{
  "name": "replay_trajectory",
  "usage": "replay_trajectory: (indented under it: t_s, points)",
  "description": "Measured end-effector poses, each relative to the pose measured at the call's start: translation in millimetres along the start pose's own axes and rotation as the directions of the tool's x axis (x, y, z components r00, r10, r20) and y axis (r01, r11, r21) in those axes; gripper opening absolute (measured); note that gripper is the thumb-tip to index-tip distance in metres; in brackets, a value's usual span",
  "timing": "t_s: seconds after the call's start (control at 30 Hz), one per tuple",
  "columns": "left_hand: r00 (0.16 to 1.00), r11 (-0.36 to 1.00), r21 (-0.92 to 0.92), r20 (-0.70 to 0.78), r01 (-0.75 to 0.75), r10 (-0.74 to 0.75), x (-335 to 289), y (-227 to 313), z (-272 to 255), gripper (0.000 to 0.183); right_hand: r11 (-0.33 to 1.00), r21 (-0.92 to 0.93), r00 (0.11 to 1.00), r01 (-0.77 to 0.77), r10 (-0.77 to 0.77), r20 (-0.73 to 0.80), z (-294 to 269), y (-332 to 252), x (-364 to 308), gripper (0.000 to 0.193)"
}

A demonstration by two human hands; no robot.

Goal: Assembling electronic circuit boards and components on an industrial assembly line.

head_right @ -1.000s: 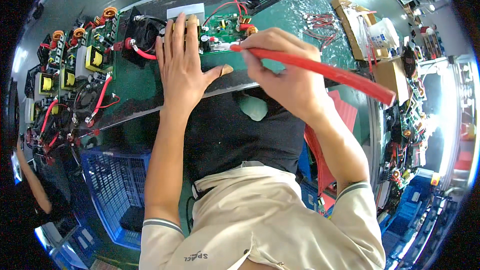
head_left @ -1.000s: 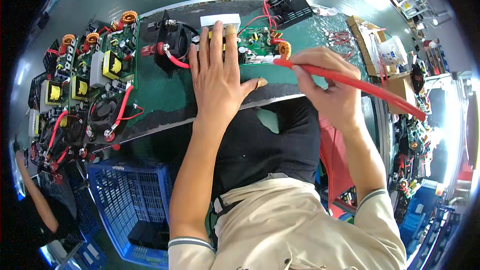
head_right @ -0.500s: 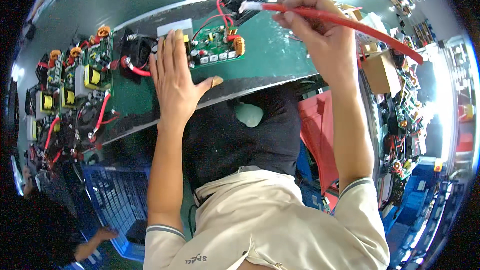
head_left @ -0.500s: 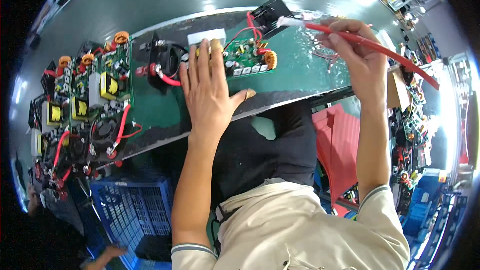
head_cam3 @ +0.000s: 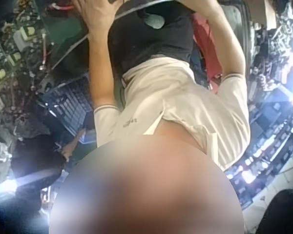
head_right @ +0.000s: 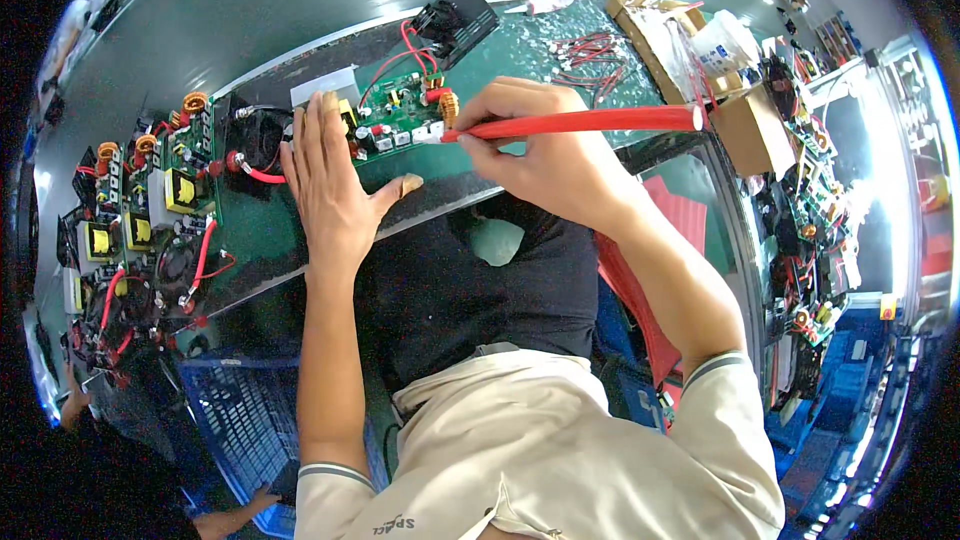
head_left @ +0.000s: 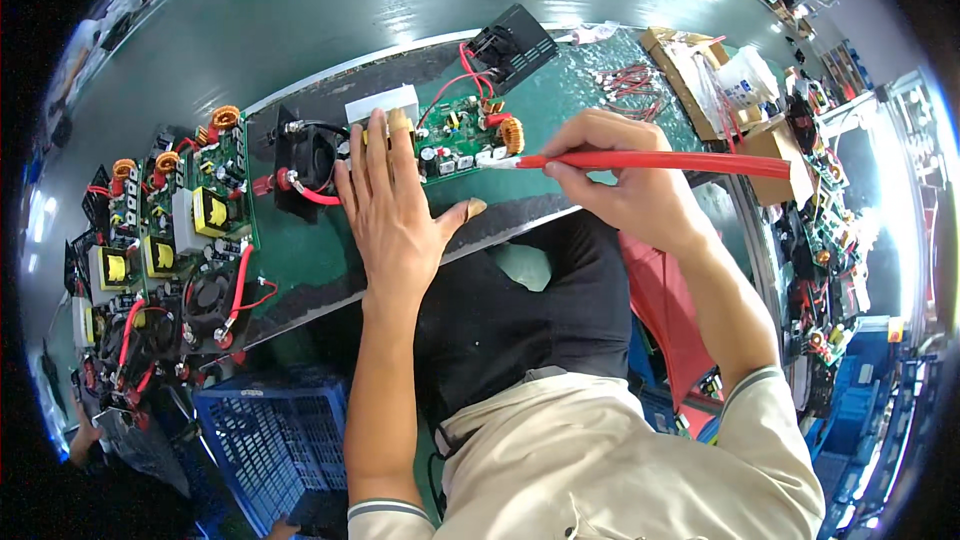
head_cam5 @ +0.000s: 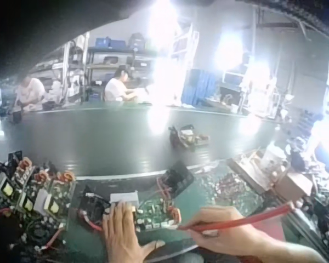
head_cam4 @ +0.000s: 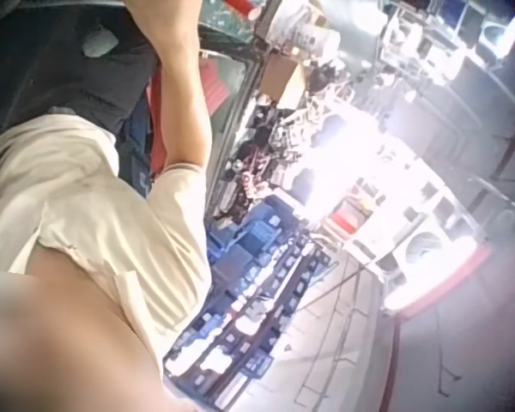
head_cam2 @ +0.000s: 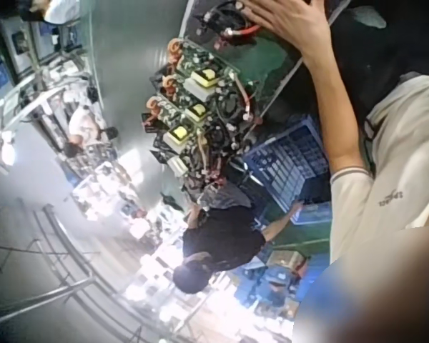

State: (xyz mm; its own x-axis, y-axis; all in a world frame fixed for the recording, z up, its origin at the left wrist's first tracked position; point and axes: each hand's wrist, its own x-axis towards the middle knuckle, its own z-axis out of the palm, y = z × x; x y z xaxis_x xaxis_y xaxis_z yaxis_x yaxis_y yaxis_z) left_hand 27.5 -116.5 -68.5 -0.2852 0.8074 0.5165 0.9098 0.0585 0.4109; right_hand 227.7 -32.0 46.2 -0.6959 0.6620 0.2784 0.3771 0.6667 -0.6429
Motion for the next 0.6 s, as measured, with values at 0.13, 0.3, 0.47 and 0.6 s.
replay_trajectory:
  t_s: [0.13, 0.3, 0.47, 0.6]
  points:
    - [1.000, 1.000, -0.004, 0.011, 0.004, -0.004, 0.5, -0.2, -1.1, 0.118, 0.997, -0.022, 0.997, 0.078, -0.078, 0.006, 7.1, 3.6, 6.1, 0.011]
    - [1.000, 1.000, 0.003, 0.017, -0.002, 0.001, 0.7, 0.7, -0.1, 0.117, 0.981, -0.091, 0.984, 0.172, -0.175, -0.023, 11.8, 7.0, 8.1, 0.016]
    - [0.999, 1.000, 0.015, 0.038, 0.011, -0.011, 0.6, 0.5, -3.1, 0.117, 0.970, -0.180, 0.909, 0.163, -0.219, -0.356, -14.3, 4.7, 17.4, 0.018]
    - [0.998, 1.000, 0.023, 0.059, 0.015, -0.017, -0.9, -3.3, -4.6, 0.116, 0.991, -0.056, 0.968, 0.122, -0.131, -0.213, -11.2, 2.9, 6.7, 0.017]
